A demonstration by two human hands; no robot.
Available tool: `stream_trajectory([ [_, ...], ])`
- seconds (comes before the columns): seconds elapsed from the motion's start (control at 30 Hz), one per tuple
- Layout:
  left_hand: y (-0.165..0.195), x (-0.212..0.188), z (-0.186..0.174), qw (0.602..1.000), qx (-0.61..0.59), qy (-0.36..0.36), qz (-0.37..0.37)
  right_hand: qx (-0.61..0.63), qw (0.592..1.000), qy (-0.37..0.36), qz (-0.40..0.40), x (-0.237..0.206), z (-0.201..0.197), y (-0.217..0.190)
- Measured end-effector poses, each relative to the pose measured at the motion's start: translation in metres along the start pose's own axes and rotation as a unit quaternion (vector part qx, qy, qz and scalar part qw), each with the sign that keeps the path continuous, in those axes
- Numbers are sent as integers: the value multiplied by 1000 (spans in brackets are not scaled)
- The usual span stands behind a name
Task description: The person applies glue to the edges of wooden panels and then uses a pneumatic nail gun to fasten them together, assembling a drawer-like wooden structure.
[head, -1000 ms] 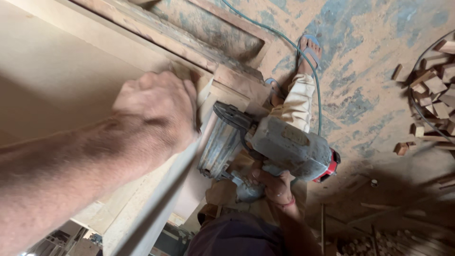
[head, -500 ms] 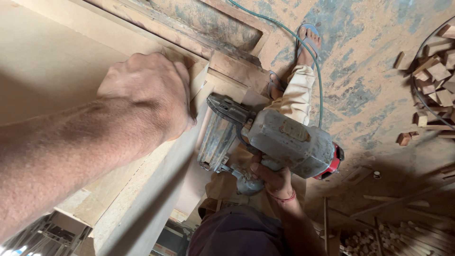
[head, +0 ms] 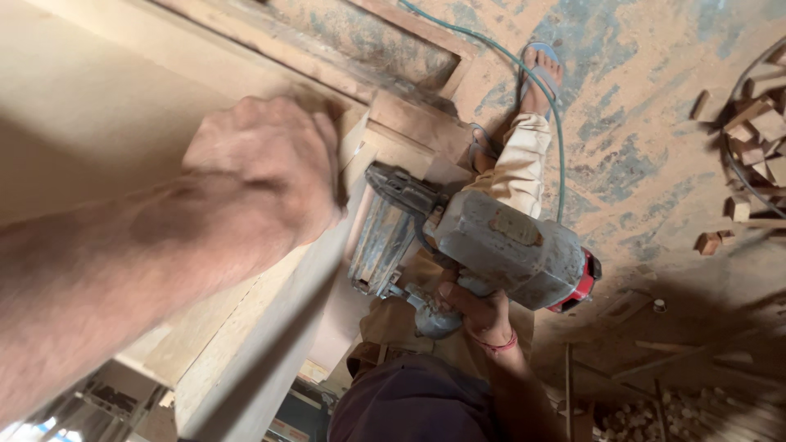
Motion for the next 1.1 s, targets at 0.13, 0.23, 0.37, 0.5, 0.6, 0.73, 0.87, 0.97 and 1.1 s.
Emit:
stream_trajectory([
  [0.13,13,-6,-3,838,535,75,76,-2,999,39,14,1,2,-3],
  [0.23,19,-12,-3,838,532,77,95,0,999,46,14,2,2,-3],
  [0.37,22,-19,-2,828,545,62,119,-10,999,37,16,-1,-3,1],
  [0.5,18,-20,-5,869,485,79,62,-18,999,26,3,-2,-7,5],
  [0.6,21,-22,-1,801,588,66,92,0,1000,26,2,-1,-5,4],
  [0.73,20,-24,-4,844,529,78,49,-16,999,26,18,-1,-2,0],
  [0.87,17,-24,-7,882,459,105,8,-33,998,47,9,-1,-6,2],
  [0.97,18,-26,-8,889,445,111,17,-5,998,55,12,-5,-12,9],
  [1.1,27,-33,-1,783,614,75,65,-22,997,67,5,-12,-16,12],
])
Point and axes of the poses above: each hand's wrist, its own x-axis towards the middle knuckle, its own z-axis out of the palm, y = z × x, the point moved 6 cm from there along x, towards the middle knuckle, and after that the axes turned 1 degree about -x, right-handed, at the moved point
